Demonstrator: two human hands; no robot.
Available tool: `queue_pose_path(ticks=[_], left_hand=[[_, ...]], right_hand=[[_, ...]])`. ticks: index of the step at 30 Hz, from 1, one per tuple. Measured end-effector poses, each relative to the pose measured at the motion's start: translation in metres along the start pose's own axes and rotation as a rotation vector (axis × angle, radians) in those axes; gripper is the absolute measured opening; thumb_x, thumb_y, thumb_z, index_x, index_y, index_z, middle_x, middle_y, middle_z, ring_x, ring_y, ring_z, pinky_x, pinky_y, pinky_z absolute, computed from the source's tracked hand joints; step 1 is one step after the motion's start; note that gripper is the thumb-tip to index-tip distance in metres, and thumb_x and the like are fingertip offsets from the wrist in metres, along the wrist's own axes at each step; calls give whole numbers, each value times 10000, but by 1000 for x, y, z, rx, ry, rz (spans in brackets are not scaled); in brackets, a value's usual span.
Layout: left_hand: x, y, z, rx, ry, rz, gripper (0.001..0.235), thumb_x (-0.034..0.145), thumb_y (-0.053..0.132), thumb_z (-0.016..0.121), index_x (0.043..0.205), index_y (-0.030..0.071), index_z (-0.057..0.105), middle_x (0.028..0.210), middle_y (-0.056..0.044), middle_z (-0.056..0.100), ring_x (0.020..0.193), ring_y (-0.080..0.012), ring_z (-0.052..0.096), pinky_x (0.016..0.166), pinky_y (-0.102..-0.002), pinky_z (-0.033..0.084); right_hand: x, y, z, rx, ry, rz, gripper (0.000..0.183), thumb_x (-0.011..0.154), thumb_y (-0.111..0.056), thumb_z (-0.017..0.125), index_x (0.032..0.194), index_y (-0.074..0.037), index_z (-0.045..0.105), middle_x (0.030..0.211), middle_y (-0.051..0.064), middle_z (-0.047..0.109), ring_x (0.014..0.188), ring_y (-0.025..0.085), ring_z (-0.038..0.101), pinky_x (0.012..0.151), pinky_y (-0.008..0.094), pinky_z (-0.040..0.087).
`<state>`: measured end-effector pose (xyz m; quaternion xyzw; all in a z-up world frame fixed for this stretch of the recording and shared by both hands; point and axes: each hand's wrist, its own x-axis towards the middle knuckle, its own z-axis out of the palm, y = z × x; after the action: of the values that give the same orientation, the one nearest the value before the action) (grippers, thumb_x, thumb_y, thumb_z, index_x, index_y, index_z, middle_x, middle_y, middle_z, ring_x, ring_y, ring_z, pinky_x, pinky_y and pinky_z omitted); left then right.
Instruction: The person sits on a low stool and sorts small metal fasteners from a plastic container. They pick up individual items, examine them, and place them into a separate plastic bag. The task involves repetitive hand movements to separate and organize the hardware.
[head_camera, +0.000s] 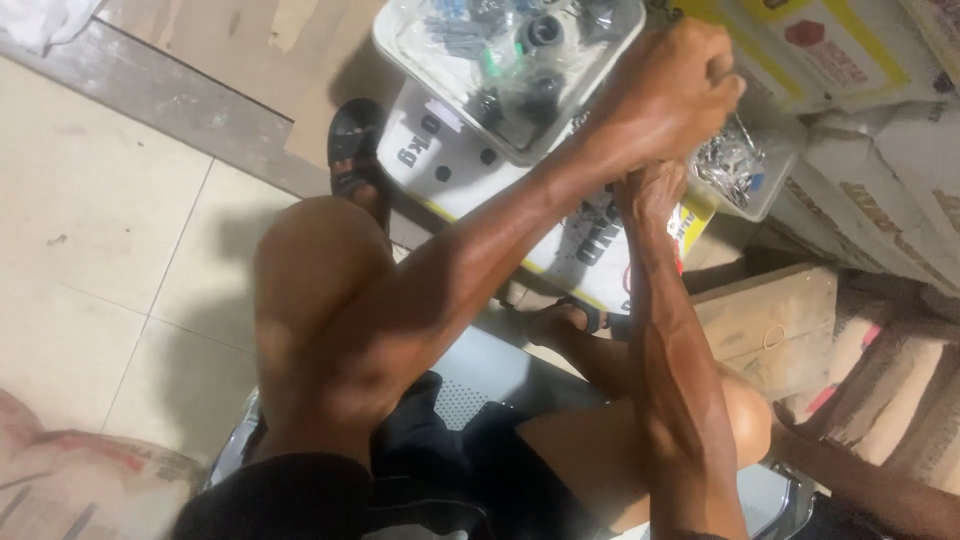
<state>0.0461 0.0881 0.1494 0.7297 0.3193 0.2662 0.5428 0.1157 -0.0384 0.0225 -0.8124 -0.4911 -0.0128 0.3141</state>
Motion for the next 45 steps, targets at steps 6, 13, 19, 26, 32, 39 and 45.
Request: queue_pose_path(ticks=[6,13,19,26,32,39,45], left_hand=[[-5,10,-22,-19,-14,-26,287,800,238,671,596,206,471,545,60,553,518,-146,577,508,-367,449],[-3,4,-14,-21,21,19,267,783,228,664,579,193,496,558,45,584,524,-146,566,496,-368,449],[-8,2,-11,84,-103,-119,226,868,-50,632,733,128,594,681,-20,700,598,-146,754,536,-263,669],[-15,-4,2,96,-36,-149,130,750,103,680,666,199,656,744,-10,752,683,-221,705,564,-407,503],[-8,-11,1,-30,132,39,246,781,19,590,616,200,567,550,82,622,471,-63,575,415,-261,476],[4,-2,-18,-220,251,-10,161,796,158,447,636,177,437,600,-37,742,461,-164,690,416,-358,488],[4,1,-36,-288,187,-108,179,850,50,613,710,163,604,666,31,663,547,-99,640,481,-263,578]], right_hand=[[9,-46,5,231,-24,103,256,965,-231,688,859,-6,629,801,154,628,620,264,521,561,432,393],[20,-74,-3,477,-44,223,238,986,-250,709,904,-32,664,846,104,669,664,200,555,597,369,440],[34,-61,-49,679,-32,356,222,1006,-271,729,949,-58,698,892,53,710,707,135,587,633,305,486],[31,-43,-95,981,-82,421,106,1021,-160,758,1024,-87,681,907,17,669,694,97,558,595,250,487],[36,-41,-64,941,-74,290,106,1054,-169,682,993,-83,669,937,25,660,755,127,563,687,288,514],[10,59,39,-386,-414,269,433,922,-516,642,786,-107,689,829,252,733,750,544,682,579,600,460],[-11,100,73,-541,-195,116,444,1001,-245,500,579,-113,533,620,170,653,544,385,656,497,528,468]])
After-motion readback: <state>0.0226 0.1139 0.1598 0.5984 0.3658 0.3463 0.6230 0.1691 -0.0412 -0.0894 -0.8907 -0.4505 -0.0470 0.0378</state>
